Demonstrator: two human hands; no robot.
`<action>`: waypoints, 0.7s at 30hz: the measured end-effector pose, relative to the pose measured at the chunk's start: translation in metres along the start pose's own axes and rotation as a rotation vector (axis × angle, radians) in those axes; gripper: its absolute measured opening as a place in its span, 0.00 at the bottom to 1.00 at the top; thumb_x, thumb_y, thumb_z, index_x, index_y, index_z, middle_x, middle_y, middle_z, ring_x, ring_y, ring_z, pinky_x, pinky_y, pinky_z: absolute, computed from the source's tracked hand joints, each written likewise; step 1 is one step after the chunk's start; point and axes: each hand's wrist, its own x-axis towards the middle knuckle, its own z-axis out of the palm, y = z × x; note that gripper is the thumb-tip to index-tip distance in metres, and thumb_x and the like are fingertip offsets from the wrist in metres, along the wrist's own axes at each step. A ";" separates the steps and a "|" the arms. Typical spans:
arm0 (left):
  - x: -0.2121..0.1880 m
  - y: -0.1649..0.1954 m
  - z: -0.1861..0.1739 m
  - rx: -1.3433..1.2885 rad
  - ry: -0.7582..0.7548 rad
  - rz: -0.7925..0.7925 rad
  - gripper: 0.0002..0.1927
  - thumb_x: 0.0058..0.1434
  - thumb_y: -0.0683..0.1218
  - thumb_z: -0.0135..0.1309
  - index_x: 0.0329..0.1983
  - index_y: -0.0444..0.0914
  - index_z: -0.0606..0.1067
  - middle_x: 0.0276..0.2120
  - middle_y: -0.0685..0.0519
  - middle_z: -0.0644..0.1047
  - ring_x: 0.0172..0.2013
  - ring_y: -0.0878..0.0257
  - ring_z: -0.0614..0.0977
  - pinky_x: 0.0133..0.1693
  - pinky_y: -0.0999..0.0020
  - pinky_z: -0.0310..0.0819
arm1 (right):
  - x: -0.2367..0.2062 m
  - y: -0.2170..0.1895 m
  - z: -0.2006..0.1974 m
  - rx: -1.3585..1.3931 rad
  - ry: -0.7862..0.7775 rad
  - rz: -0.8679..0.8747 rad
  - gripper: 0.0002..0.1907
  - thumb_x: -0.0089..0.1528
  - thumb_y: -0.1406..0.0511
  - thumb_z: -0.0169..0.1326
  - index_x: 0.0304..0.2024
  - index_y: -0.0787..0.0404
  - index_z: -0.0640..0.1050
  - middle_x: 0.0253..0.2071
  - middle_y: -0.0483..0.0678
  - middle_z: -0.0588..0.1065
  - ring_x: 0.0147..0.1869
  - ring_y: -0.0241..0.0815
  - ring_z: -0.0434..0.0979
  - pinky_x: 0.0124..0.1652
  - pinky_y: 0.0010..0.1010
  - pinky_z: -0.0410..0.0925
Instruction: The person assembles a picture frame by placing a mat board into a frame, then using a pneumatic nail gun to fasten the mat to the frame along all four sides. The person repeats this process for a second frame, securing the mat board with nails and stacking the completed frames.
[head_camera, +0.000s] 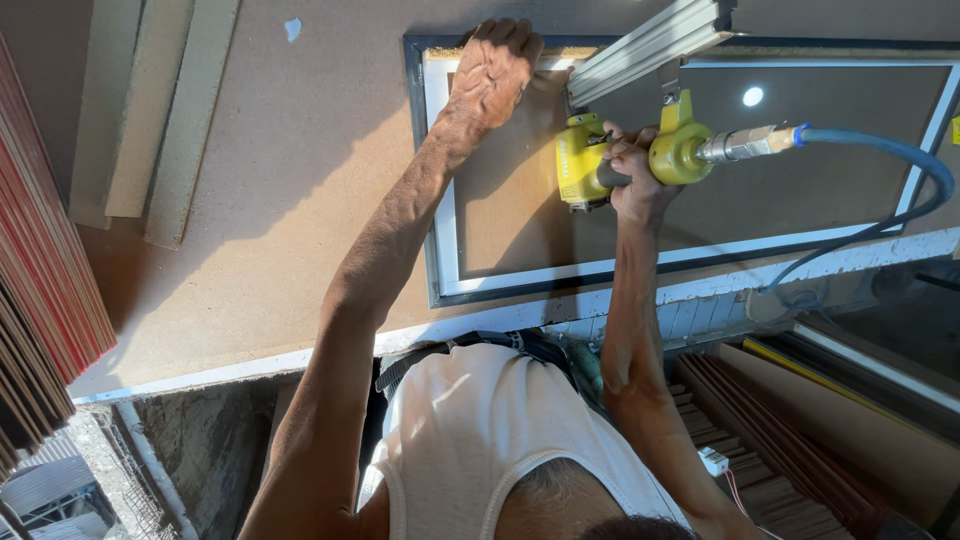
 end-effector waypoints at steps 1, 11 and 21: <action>0.001 0.000 0.003 -0.002 -0.025 -0.005 0.24 0.51 0.39 0.59 0.53 0.33 0.75 0.50 0.44 0.77 0.54 0.50 0.76 0.58 0.54 0.67 | -0.001 0.003 0.006 -0.005 0.008 0.000 0.15 0.50 0.81 0.51 0.39 0.68 0.71 0.27 0.51 0.70 0.30 0.47 0.75 0.59 0.59 0.75; 0.001 0.001 0.013 -0.043 -0.087 -0.047 0.20 0.56 0.40 0.60 0.53 0.33 0.74 0.50 0.44 0.76 0.55 0.51 0.76 0.60 0.55 0.68 | -0.004 0.012 0.018 -0.037 0.015 -0.073 0.13 0.51 0.82 0.49 0.38 0.69 0.72 0.29 0.52 0.70 0.30 0.49 0.73 0.58 0.61 0.76; -0.001 0.003 0.015 0.006 0.040 -0.036 0.23 0.51 0.41 0.61 0.52 0.34 0.75 0.50 0.44 0.76 0.54 0.52 0.76 0.57 0.55 0.69 | -0.007 0.008 0.016 -0.054 -0.021 -0.087 0.10 0.52 0.81 0.50 0.34 0.67 0.72 0.27 0.50 0.69 0.29 0.45 0.72 0.58 0.58 0.75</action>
